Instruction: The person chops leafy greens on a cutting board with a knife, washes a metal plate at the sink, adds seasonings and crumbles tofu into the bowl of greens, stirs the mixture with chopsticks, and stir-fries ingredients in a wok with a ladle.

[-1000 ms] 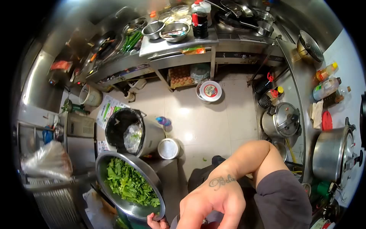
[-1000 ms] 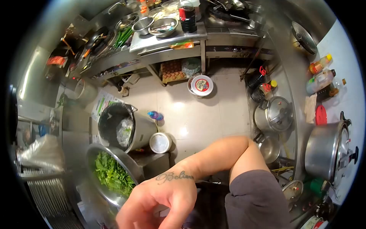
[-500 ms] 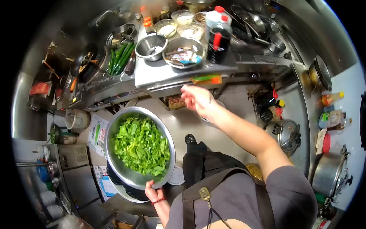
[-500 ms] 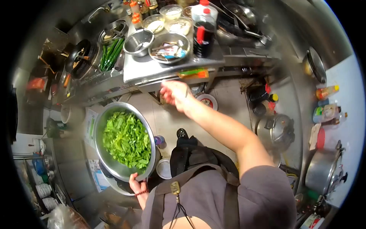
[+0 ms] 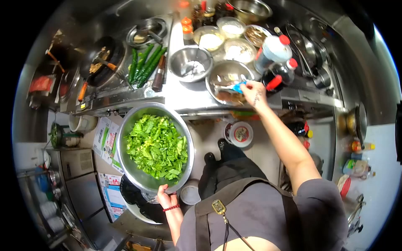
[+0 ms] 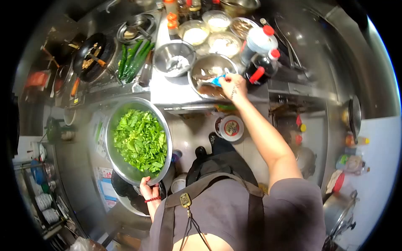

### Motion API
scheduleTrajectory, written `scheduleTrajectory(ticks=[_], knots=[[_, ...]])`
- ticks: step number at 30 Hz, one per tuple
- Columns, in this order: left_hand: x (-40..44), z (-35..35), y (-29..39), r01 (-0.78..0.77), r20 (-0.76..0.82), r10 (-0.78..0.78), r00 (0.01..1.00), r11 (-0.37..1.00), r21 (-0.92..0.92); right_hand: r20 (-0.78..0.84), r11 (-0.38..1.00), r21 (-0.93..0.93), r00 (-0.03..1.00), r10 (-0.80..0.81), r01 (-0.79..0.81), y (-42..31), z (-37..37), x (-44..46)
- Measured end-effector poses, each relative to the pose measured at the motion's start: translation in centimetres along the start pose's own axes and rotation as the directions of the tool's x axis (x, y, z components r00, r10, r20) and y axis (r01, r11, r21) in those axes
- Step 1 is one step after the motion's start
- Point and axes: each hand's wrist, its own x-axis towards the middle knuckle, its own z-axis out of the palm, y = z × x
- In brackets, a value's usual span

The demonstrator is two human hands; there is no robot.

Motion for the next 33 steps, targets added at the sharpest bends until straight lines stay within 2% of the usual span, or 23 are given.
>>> scheduleTrajectory(ticks=[1,3,4,5,7,9,10,11,13,14,16,17,18,19,21,23,24,25,26,27,29,31,33], knots=[[-0.5,0.9,0.0,-0.022,0.002,0.022,1.0,1.0,0.016,0.097,0.995,-0.081,0.994,-0.047,0.055,-1.5,-2.0,1.2],[-1.6,2.3,-0.1,-0.049,-0.033,0.049,0.998,0.999,0.023,0.221,0.985,-0.034,0.962,-0.159,0.17,-2.8,-4.6,3.4],[-1.9,3.2,-0.1,-0.055,-0.047,0.056,0.997,0.998,0.012,0.304,0.989,0.003,0.942,-0.141,0.147,-4.3,-6.1,4.0],[-2.0,3.9,-0.5,-0.061,-0.061,0.06,0.996,0.998,-0.004,0.37,0.97,-0.137,0.919,-0.136,0.199,-7.4,-8.2,4.1],[-1.2,4.8,-0.8,-0.068,-0.029,0.067,0.997,0.998,-0.006,0.426,0.893,-0.221,0.863,-0.272,0.391,-10.6,-10.4,4.1],[-0.6,5.6,-1.5,-0.119,-0.045,0.121,0.992,0.992,0.051,0.431,0.888,-0.106,0.825,-0.365,0.448,-12.6,-11.5,3.6],[-0.5,6.2,-1.8,-0.133,-0.033,0.135,0.99,0.99,0.055,0.385,0.873,-0.144,0.839,-0.384,0.465,-13.4,-11.6,3.4],[0.5,5.8,-2.4,-0.172,-0.019,0.174,0.985,0.983,0.068,0.35,0.9,-0.166,0.877,-0.328,0.403,-13.8,-11.6,3.5],[0.0,7.1,-2.4,-0.203,0.022,0.202,0.979,0.978,0.054,0.195,0.917,-0.074,0.907,-0.373,0.393,-14.8,-10.8,3.5],[0.3,7.0,-2.7,-0.188,0.045,0.186,0.982,0.981,0.046,0.1,0.871,0.077,0.865,-0.491,0.485,-13.8,-9.7,3.9],[0.7,7.1,-3.2,-0.185,0.069,0.181,0.981,0.981,0.056,-0.037,0.805,0.439,0.904,-0.427,0.398,-13.6,-7.8,3.7],[0.8,6.9,-3.4,-0.183,0.089,0.178,0.98,0.982,0.047,-0.073,0.739,0.58,0.925,-0.373,0.344,-13.7,-7.0,3.4],[0.6,7.2,-3.4,-0.198,0.079,0.194,0.978,0.979,0.045,-0.142,0.613,0.721,0.934,-0.326,0.324,-14.7,-6.1,2.9],[0.2,7.4,-3.4,-0.216,0.069,0.212,0.975,0.975,0.051,-0.142,0.555,0.765,0.925,-0.352,0.328,-15.6,-5.7,2.5],[0.0,7.5,-3.1,-0.219,0.101,0.213,0.972,0.974,0.051,-0.153,0.595,0.666,0.863,-0.482,0.45,-17.0,-5.4,2.3],[-0.4,8.0,-2.8,-0.252,0.121,0.243,0.963,0.965,0.07,-0.232,0.614,0.491,0.773,-0.591,0.617,-19.9,-5.2,1.9],[-0.6,8.5,-2.6,-0.261,0.129,0.251,0.959,0.963,0.069,-0.205,0.601,0.319,0.672,-0.711,0.733,-20.7,-4.7,2.2],[-0.6,8.6,-2.5,-0.264,0.137,0.253,0.958,0.962,0.069,-0.144,0.549,0.136,0.565,-0.813,0.825,-21.4,-4.4,2.2],[0.4,8.0,-2.9,-0.264,0.139,0.251,0.958,0.961,0.084,0.0,0.562,0.008,0.562,-0.827,0.827,-21.8,-4.1,1.4],[0.2,7.3,-2.8,-0.261,0.151,0.246,0.958,0.961,0.089,0.079,0.475,-0.045,0.477,-0.875,0.879,-21.3,-3.0,1.2],[0.9,6.7,-3.1,-0.224,0.168,0.208,0.964,0.971,0.085,0.188,0.576,-0.034,0.571,-0.799,0.817,-19.0,-1.0,1.8],[0.3,7.4,-2.4,-0.215,0.171,0.204,0.964,0.976,0.043,0.16,0.667,0.052,0.653,-0.74,0.743,-17.1,0.8,2.4],[-0.1,8.1,-1.7,-0.166,0.165,0.161,0.973,0.986,0.017,0.18,0.71,0.05,0.693,-0.698,0.702,-17.0,1.8,1.9]])
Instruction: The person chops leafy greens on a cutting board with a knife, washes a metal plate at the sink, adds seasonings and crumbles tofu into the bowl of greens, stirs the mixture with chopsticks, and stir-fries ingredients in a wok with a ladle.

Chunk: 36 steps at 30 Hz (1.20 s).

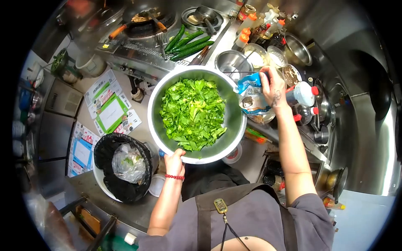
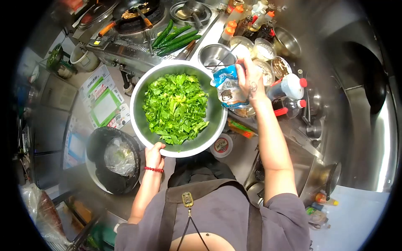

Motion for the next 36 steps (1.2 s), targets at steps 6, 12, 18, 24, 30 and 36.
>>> scheduleTrajectory(ticks=[6,12,18,24,30,36], knots=[[0.8,-1.0,-0.1,0.007,-0.003,-0.006,1.0,0.996,0.088,0.359,0.986,0.137,0.932,0.039,-0.094,-2.7,1.7,1.0],[0.6,-0.3,1.3,0.18,0.046,-0.185,0.982,0.979,0.096,0.375,0.984,-0.177,0.925,0.052,0.017,-3.9,2.4,0.5],[0.2,0.4,1.4,0.186,0.022,-0.187,0.982,0.982,0.043,0.392,0.943,-0.233,0.91,-0.133,0.238,0.3,3.1,-2.9],[0.1,0.1,0.7,0.18,0.035,-0.18,0.983,0.984,0.014,0.46,0.998,-0.003,0.887,-0.048,0.056,-3.2,0.2,-0.4],[0.2,0.5,0.8,0.17,0.037,-0.172,0.984,0.984,0.046,0.497,0.965,0.025,0.834,-0.24,0.262,-10.0,-3.2,6.5],[0.4,0.2,0.7,0.159,0.052,-0.162,0.985,0.985,0.064,0.632,0.869,-0.046,0.688,-0.357,0.493,-12.0,-2.3,8.0]])
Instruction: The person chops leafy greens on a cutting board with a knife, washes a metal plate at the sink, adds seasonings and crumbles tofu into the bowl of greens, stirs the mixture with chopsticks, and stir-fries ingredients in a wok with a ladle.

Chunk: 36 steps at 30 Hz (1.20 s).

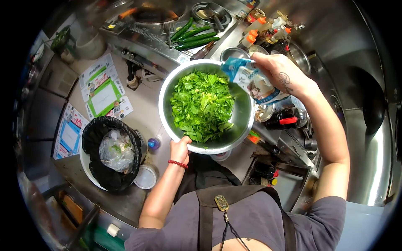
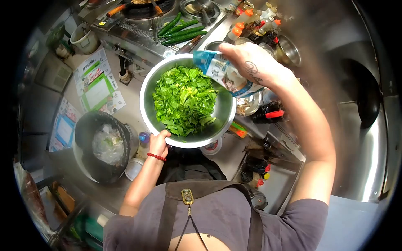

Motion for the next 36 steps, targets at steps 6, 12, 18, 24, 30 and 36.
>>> scheduleTrajectory(ticks=[6,12,18,24,30,36], knots=[[-0.4,0.0,0.0,-0.065,0.0,0.065,0.998,0.998,0.003,0.349,0.998,-0.057,0.937,0.02,0.0,-1.4,0.3,1.4],[-0.4,0.3,0.4,-0.064,-0.014,0.064,0.998,0.998,-0.026,0.338,0.999,-0.035,0.941,-0.001,0.014,-1.5,0.7,2.7],[0.9,-0.8,-1.2,-0.065,0.022,0.065,0.998,0.997,0.03,0.279,1.0,-0.02,0.96,-0.017,0.024,-2.0,1.3,2.7],[0.1,-0.2,-0.1,-0.058,0.001,0.058,0.998,0.998,0.012,0.198,0.998,0.046,0.979,-0.054,0.046,-1.0,2.0,1.3],[-0.2,0.0,-0.3,-0.097,-0.024,0.097,0.995,0.995,-0.03,-0.226,0.985,0.162,0.974,-0.019,0.057,1.0,4.3,-7.3],[-0.6,0.1,-0.8,-0.13,-0.04,0.129,0.991,0.991,-0.027,-0.737,0.784,0.612,0.436,0.517,0.105,2.2,13.5,-15.8]])
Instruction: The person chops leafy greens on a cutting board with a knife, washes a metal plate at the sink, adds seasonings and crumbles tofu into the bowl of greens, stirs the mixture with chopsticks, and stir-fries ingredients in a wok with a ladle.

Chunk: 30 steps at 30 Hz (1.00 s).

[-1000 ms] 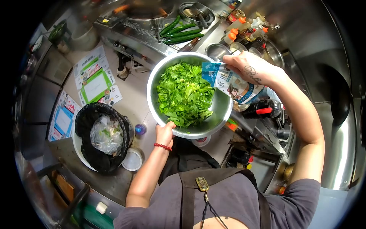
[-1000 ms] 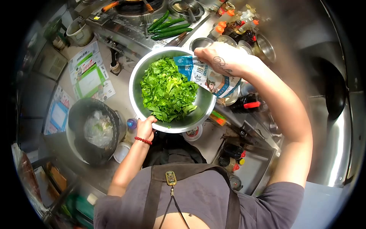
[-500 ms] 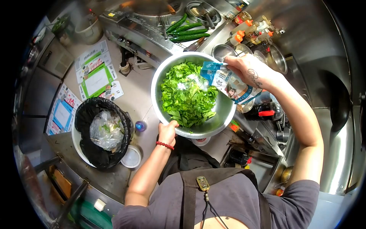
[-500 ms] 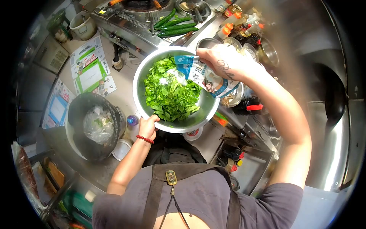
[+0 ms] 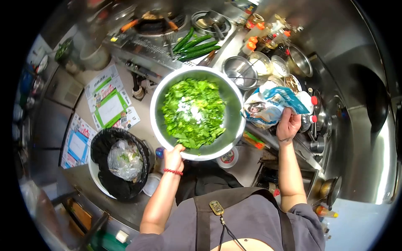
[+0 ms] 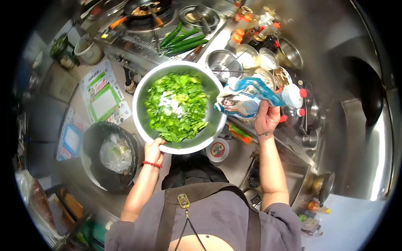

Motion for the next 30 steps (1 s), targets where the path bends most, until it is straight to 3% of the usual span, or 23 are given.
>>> scheduleTrajectory(ticks=[1,2,3,4,5,6,8,10,11,12,14,15,16,18,20,22,24,26,30], knots=[[0.8,-0.8,-1.4,-0.058,-0.029,0.058,0.998,0.998,-0.027,-0.147,0.997,-0.003,0.986,0.08,-0.081,0.5,-1.2,-0.3],[0.4,-1.6,-1.3,-0.053,0.037,0.053,0.998,0.999,0.011,-0.292,0.987,0.002,0.944,0.155,-0.162,1.4,-2.8,-0.6],[-0.7,-1.4,-0.3,-0.105,-0.066,0.111,0.992,0.991,0.086,-0.337,0.972,-0.027,0.918,0.212,-0.234,3.2,-4.7,-1.4],[-0.4,-3.1,-0.1,-0.149,-0.025,0.151,0.988,0.986,0.081,-0.376,0.956,-0.042,0.891,0.255,-0.291,3.6,-5.4,-1.6],[-1.1,-2.6,1.5,-0.248,-0.111,0.254,0.961,0.967,0.064,-0.396,0.939,-0.082,0.875,0.278,-0.335,4.1,-5.4,-1.9],[-0.4,-3.4,2.2,-0.288,-0.065,0.3,0.952,0.946,0.149,-0.412,0.918,-0.117,0.859,0.303,-0.38,5.3,-5.7,-2.4],[1.2,-3.2,3.8,-0.232,-0.1,0.257,0.961,0.949,0.212,-0.492,0.944,0.011,0.821,0.292,-0.329,9.9,-5.3,-3.0],[3.6,-4.4,4.6,-0.219,-0.055,0.242,0.969,0.937,0.271,-0.518,0.903,0.19,0.743,0.425,-0.385,13.9,-5.0,-3.7],[2.9,-4.5,4.9,-0.191,-0.086,0.21,0.974,0.962,0.194,-0.53,0.876,0.241,0.699,0.48,-0.418,15.1,-4.6,-4.5],[0.3,-3.5,6.1,-0.065,-0.13,0.09,0.987,0.98,0.187,-0.532,0.843,0.29,0.656,0.535,-0.452,16.2,-4.3,-5.4],[-4.0,-3.7,6.2,-0.098,-0.058,0.098,0.993,0.995,0.0,-0.336,0.824,0.153,0.756,0.562,-0.545,17.1,-5.4,-8.1],[-4.7,-4.7,6.5,-0.076,0.009,0.076,0.997,0.997,-0.007,-0.343,0.833,0.097,0.768,0.542,-0.545,16.9,-5.4,-8.7],[-5.5,-3.2,7.6,-0.134,-0.031,0.133,0.991,0.991,-0.021,-0.334,0.83,0.037,0.776,0.536,-0.557,16.5,-5.5,-10.0],[-0.5,-6.5,8.4,0.077,-0.11,-0.064,0.992,0.989,0.126,-0.354,0.813,-0.023,0.765,0.537,-0.582,16.1,-6.1,-11.0],[0.4,-3.6,10.9,0.196,-0.161,-0.157,0.974,0.943,0.269,-0.439,0.858,-0.032,0.778,0.449,-0.513,15.0,-5.4,-10.4],[0.5,-3.1,8.9,-0.053,-0.065,0.057,0.996,0.997,0.063,-0.366,0.883,-0.096,0.841,0.399,-0.46,8.9,-3.9,-7.7],[-1.5,-4.2,7.6,0.0,-0.135,0.01,0.991,0.997,0.071,-0.292,0.901,-0.155,0.89,0.35,-0.406,5.5,-2.7,-5.5],[-1.9,-5.6,8.1,-0.059,-0.006,0.059,0.998,0.998,0.033,-0.044,0.921,-0.291,0.965,0.257,-0.259,2.8,-1.3,-4.0],[0.9,-6.0,8.5,0.047,-0.04,-0.047,0.998,0.999,-0.005,0.174,0.94,-0.312,0.965,0.198,-0.137,1.1,2.0,-1.5]])
